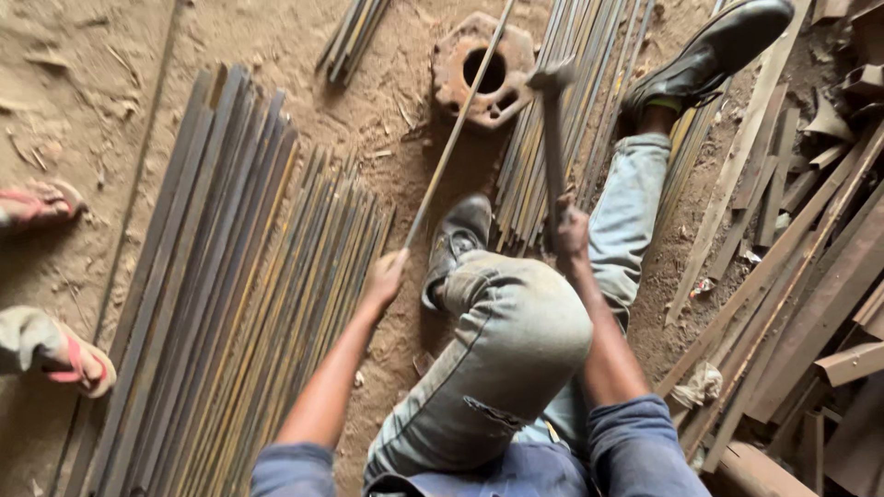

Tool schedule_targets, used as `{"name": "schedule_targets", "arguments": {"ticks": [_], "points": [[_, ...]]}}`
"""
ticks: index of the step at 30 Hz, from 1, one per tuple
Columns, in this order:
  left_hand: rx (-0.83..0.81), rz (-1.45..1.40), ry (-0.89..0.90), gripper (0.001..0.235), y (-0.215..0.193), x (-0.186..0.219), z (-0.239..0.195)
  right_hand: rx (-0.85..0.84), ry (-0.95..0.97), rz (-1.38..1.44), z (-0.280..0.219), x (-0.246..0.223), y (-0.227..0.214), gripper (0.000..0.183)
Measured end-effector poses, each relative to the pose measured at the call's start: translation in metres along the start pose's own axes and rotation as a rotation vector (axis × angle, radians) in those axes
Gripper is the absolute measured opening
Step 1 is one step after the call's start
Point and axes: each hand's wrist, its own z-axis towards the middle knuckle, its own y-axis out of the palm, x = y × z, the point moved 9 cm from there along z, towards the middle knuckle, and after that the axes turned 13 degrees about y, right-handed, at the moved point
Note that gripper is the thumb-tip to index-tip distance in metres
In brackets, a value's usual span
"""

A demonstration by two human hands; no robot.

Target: The person sits on the ground and repeatedly strikes metal rods with a hammer. They place each rod into a hole in a metal fixture to stabilize it before hammering. The person handles the rods one by one, striking them multiple times before moving to the next.

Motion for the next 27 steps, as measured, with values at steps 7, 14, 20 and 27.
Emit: {"name": "schedule_targets", "arguments": {"ticks": [7, 14, 20, 27], "points": [[-0.074, 0.35, -0.134, 0.056, -0.105, -0.048, -0.191, -0.076, -0.556, 0.051, -0.007, -0.121, -0.003, 0.053], [-0.008, 0.455, -0.261, 0.061, -0.152, -0.043, -0.29, 0.177, -0.598, -0.375, 0.023, -0.13, 0.043, 0.052], [0.052, 0.478, -0.221, 0.059, -0.169, -0.038, -0.308, 0.139, -0.008, -0.16, 0.03, -0.066, 0.039, 0.049], [0.12, 0.398, 0.063, 0.058, -0.125, 0.001, -0.192, 0.013, 0.515, 0.166, 0.043, 0.079, 0.014, 0.066]]}}
